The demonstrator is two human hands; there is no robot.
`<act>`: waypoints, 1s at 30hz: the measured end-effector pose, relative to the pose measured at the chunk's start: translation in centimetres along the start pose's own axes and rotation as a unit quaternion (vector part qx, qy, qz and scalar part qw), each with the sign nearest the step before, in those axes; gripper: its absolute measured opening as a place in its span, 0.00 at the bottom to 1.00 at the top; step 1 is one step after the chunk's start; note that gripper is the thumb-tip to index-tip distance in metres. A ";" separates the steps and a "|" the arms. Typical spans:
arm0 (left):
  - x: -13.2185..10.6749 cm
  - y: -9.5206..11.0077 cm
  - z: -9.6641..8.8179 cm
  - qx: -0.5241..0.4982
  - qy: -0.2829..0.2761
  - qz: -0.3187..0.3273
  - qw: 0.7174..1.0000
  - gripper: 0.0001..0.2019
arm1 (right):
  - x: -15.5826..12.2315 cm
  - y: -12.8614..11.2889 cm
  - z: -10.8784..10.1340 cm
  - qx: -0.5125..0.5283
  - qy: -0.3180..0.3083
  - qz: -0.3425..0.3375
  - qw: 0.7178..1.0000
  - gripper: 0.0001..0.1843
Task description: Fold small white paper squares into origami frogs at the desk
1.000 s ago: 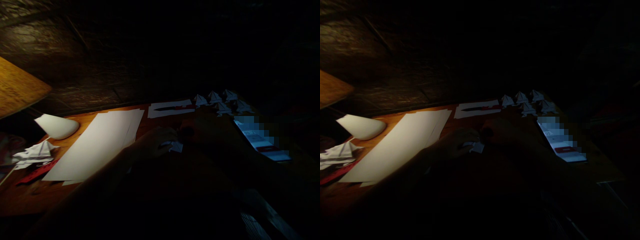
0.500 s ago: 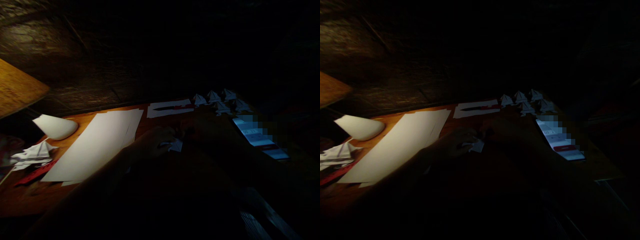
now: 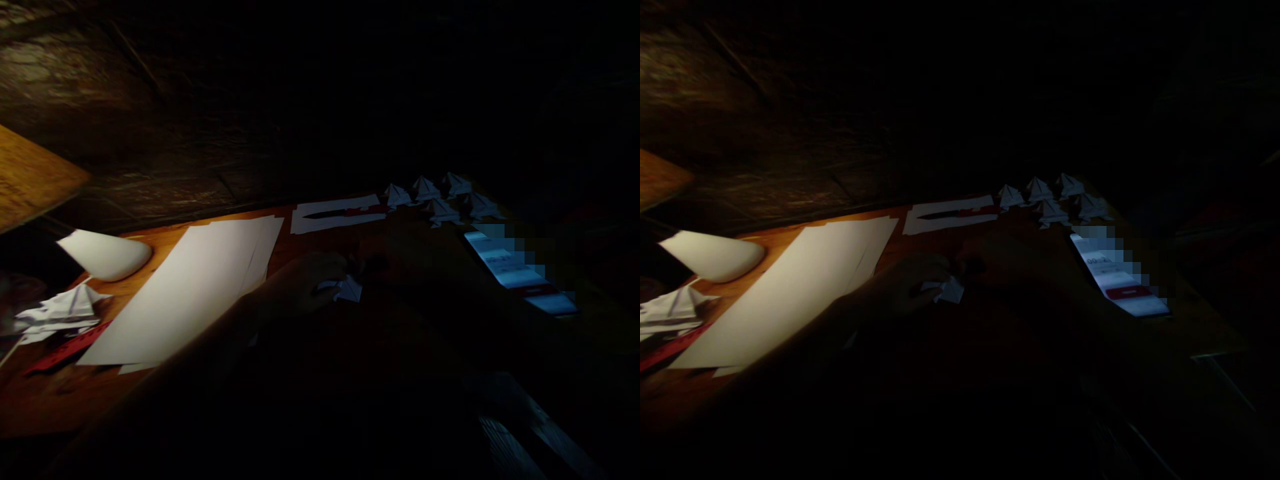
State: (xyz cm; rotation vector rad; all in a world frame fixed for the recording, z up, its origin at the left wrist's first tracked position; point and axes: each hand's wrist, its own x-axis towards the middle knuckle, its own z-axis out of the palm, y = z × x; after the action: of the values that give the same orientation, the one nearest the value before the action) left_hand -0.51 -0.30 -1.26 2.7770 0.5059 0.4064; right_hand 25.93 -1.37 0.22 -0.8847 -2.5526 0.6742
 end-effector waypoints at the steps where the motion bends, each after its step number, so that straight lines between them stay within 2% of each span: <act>1: 0.0 0.0 0.0 -0.005 0.001 -0.001 1.000 0.09 | 0.1 0.0 0.1 0.004 0.001 -0.002 1.000 0.06; 5: 0.1 0.0 0.1 -0.018 0.003 -0.001 1.000 0.08 | 0.2 0.0 0.2 0.017 0.008 0.000 1.000 0.02; 10: 0.0 0.3 0.2 -0.016 0.005 -0.020 1.000 0.10 | 0.2 0.2 0.1 0.035 -0.020 0.006 0.999 0.07; 19: 0.1 0.3 0.1 -0.018 0.013 -0.007 1.000 0.07 | 0.2 -0.7 -0.9 0.009 -0.043 0.031 0.999 0.09; 25: 0.1 0.5 0.0 -0.017 0.004 -0.025 1.000 0.06 | 0.4 0.5 -0.5 0.052 -0.055 0.013 0.997 0.09; 30: 0.1 0.3 0.1 -0.011 0.002 -0.012 1.000 0.07 | 0.4 -0.5 -0.9 0.005 -0.058 0.032 0.998 0.09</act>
State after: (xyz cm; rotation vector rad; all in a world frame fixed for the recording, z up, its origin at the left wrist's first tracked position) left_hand -0.30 -0.59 -1.22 2.7471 0.5325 0.4085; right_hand 25.83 -1.12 1.31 -0.9532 -2.6306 0.7770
